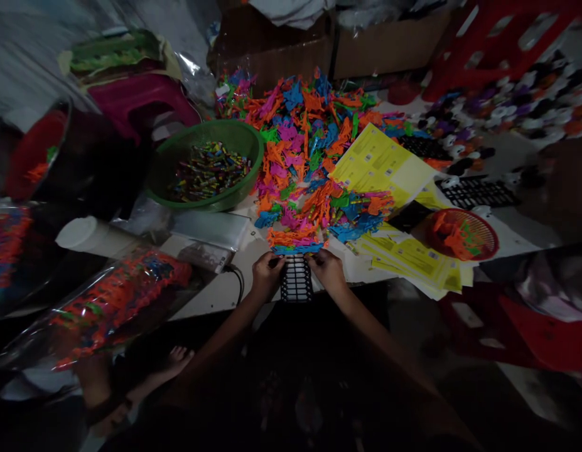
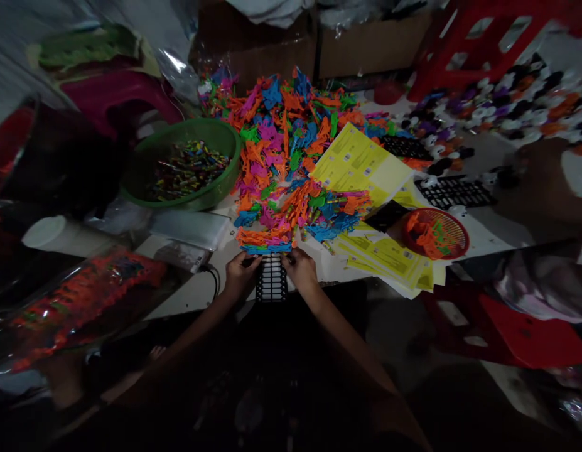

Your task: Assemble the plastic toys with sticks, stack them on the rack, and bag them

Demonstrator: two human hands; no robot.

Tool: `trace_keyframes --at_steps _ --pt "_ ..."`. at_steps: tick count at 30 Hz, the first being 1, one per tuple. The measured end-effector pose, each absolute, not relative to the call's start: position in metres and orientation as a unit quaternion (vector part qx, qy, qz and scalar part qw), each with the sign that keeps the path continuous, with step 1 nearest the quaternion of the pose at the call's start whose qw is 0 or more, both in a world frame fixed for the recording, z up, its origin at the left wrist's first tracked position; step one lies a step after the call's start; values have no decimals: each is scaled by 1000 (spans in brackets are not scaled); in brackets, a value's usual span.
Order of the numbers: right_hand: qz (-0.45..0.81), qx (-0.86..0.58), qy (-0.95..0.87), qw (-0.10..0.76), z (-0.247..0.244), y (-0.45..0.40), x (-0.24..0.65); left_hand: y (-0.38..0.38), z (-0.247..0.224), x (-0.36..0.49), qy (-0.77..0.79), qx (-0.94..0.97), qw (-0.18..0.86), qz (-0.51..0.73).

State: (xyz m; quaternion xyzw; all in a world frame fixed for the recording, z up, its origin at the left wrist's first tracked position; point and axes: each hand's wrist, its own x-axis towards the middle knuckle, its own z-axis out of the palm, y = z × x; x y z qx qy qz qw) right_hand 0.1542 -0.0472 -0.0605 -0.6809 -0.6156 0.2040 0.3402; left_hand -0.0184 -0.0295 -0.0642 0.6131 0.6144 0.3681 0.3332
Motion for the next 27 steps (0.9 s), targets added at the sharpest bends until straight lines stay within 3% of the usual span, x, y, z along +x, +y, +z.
trace_keyframes --at_steps 9,15,23,27 --pt "115 -685 -663 280 -56 -46 142 -28 -61 -27 574 707 229 344" --pt "119 -681 -671 269 -60 -44 134 -25 -59 -27 577 706 257 321" --pt "223 -651 -680 252 -50 -42 163 -26 -63 -30 561 706 260 346" --pt "111 -772 -584 223 -34 -27 185 -27 -60 -31 565 696 286 338"
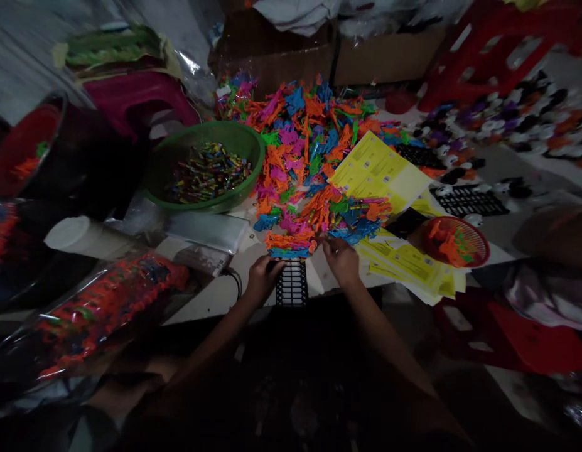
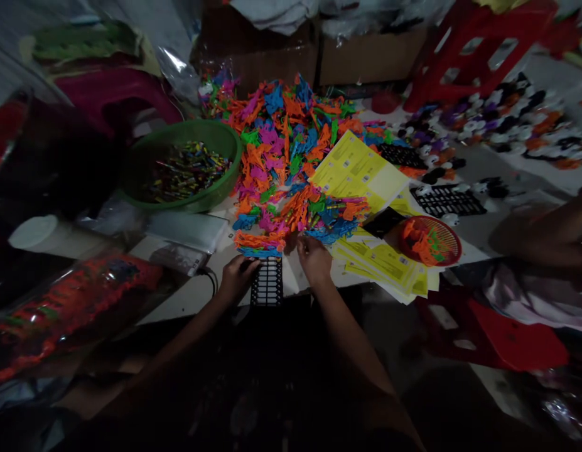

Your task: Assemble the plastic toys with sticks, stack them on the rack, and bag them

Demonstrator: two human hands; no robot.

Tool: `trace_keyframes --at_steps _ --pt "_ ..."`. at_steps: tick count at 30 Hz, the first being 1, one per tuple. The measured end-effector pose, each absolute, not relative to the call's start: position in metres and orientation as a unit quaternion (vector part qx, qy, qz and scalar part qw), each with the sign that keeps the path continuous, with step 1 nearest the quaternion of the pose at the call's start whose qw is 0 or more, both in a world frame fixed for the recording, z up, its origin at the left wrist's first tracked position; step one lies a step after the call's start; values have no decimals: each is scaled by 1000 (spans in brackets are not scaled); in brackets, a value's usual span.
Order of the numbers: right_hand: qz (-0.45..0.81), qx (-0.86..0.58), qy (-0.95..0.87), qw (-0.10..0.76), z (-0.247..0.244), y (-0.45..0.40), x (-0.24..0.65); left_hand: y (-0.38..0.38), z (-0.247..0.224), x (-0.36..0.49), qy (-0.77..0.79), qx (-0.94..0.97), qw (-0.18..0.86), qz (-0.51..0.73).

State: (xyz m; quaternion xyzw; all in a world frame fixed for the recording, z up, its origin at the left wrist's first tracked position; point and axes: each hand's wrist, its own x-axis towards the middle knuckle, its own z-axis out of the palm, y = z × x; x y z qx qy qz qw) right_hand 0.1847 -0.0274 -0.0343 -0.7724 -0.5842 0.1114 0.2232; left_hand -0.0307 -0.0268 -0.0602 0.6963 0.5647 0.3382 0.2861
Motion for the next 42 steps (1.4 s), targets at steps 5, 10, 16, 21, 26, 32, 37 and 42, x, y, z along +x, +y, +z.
trace_keyframes --at_steps 5,10,16,21,26,32,37,42 --pt "10 -835 -538 114 -34 -14 191 -32 -49 -37 603 665 261 355" --pt "-38 -826 -554 97 -39 -8 182 -47 -35 -29 551 697 225 401" --pt "4 -784 -616 71 -34 -34 195 -70 -33 9 449 771 350 285" --pt "-25 -792 -592 148 -44 -74 234 -60 -38 51 486 793 326 170" --pt "71 -757 -631 153 -51 -84 271 -31 -38 90 586 778 215 75" --pt "107 -752 -439 479 -51 -86 279 -24 -28 114 574 797 175 63" --pt "297 -714 -338 537 -53 -85 262 -21 -27 131 579 788 196 74" --pt "319 -684 -361 548 -47 -87 253 -17 -29 126 596 768 216 90"
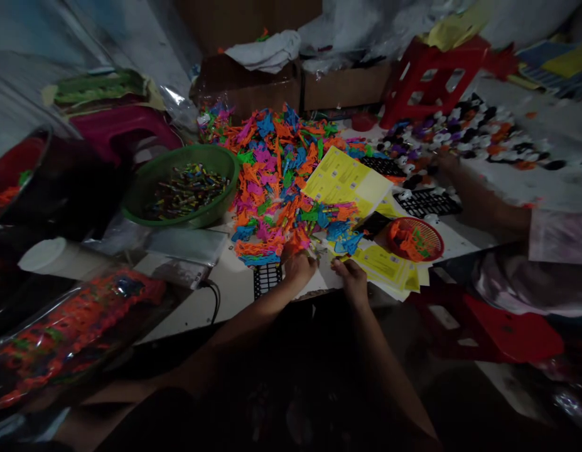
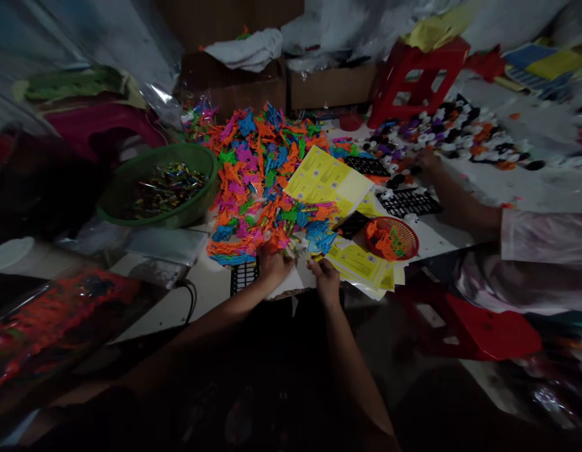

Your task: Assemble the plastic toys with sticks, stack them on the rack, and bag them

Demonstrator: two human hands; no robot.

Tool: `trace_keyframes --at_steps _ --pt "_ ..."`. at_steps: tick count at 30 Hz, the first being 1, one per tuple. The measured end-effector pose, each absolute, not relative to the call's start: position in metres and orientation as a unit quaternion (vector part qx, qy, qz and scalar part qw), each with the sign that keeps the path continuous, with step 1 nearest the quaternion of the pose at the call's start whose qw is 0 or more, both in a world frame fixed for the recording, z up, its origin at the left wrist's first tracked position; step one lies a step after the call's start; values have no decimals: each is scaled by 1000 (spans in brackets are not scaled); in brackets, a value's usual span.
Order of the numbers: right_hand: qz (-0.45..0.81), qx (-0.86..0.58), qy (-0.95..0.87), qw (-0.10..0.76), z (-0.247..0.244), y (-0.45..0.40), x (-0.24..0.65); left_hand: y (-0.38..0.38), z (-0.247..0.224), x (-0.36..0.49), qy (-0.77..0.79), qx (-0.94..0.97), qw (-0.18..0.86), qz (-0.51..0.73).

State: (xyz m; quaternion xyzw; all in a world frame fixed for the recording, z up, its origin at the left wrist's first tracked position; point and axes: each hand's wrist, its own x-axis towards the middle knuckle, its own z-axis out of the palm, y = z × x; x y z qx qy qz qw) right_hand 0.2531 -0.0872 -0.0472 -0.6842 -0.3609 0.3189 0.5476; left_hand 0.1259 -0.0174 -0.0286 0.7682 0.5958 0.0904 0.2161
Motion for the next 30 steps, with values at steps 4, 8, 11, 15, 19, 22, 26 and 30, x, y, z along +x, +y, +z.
trace_keyframes --at_steps 4,8,11,15,19,22,26,30 --pt "375 -685 -354 514 -39 -98 256 -30 -26 98 586 779 224 -7" --pt "389 -772 -380 330 -38 -110 260 -47 -23 78 572 788 220 -57" --pt "350 -799 -413 263 -40 -117 262 -49 -23 76 579 784 215 -54" --pt "325 -767 -463 303 -38 -126 258 -47 -26 76 554 804 214 -43" --pt "344 -719 -473 375 -31 -135 249 -50 -23 64 530 813 240 31" --pt "354 -685 -479 419 -24 -138 242 -58 -15 46 503 760 403 88" --pt "369 -647 -482 462 -22 -134 234 -72 -2 11 403 634 635 182" --pt "345 -615 -520 481 -32 -113 218 -80 7 -24 416 626 588 299"
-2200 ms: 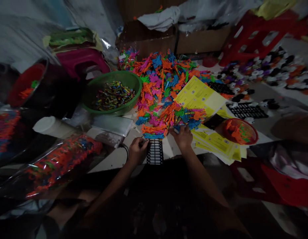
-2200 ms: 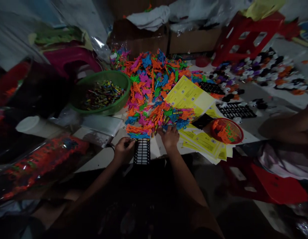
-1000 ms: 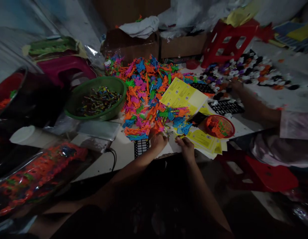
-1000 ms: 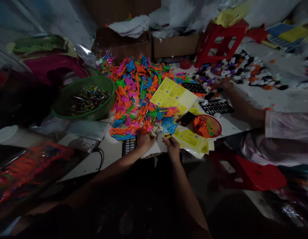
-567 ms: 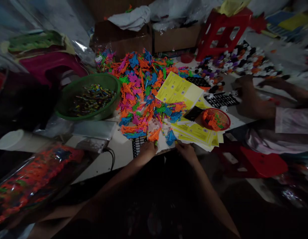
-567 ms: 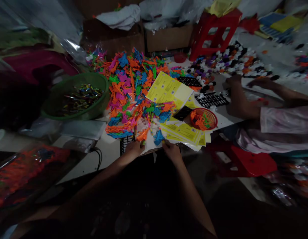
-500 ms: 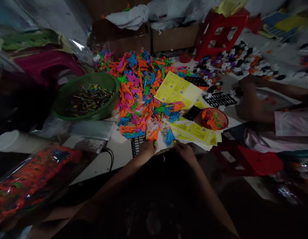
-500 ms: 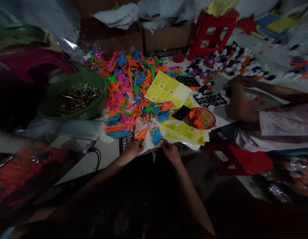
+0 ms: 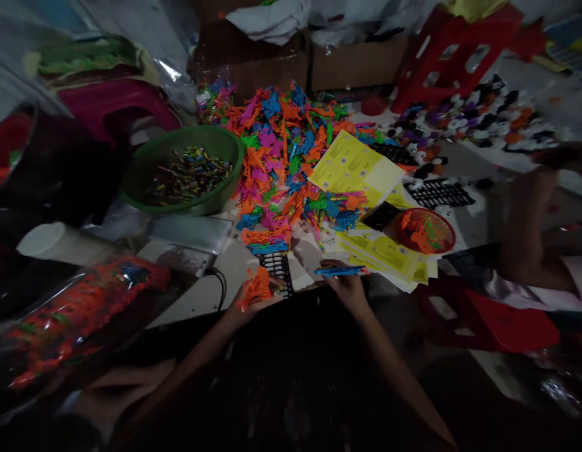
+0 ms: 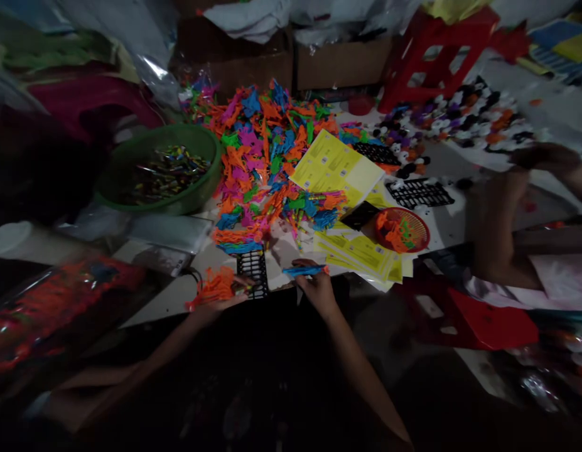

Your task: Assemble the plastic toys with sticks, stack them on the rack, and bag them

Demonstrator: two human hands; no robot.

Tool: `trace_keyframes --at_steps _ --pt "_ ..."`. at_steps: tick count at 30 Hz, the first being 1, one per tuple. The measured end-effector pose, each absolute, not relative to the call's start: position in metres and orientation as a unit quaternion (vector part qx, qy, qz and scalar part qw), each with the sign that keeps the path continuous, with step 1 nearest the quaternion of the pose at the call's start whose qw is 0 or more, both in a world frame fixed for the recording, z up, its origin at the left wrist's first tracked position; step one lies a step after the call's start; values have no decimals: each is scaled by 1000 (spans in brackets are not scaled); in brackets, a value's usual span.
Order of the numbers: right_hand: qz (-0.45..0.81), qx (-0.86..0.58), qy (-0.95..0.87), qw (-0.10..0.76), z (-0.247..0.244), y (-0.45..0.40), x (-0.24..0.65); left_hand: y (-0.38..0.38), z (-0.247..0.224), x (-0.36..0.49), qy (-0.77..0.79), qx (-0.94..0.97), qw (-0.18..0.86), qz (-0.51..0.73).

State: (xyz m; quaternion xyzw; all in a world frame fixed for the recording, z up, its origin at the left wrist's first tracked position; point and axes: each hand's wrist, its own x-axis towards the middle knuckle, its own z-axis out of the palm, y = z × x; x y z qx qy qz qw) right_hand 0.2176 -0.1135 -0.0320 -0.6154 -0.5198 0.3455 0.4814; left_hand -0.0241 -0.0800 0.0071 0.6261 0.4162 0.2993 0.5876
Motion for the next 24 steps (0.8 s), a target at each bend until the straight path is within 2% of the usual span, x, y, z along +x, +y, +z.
trace_keyframes --at_steps 6,10,14,20,24 --pt "371 -601 -536 463 -58 -71 174 -65 -17 -50 560 571 426 423" --pt "345 -623 -528 462 -75 -59 158 -55 -41 -51 596 555 367 451" --pt "312 -638 -554 434 -78 -57 154 -50 -56 -51 575 595 360 431" --pt "280 -633 -566 448 -75 -56 152 -53 -61 -54 566 575 375 455" --pt "269 -650 -584 406 -76 -56 153 -62 -61 -58 556 567 378 476"
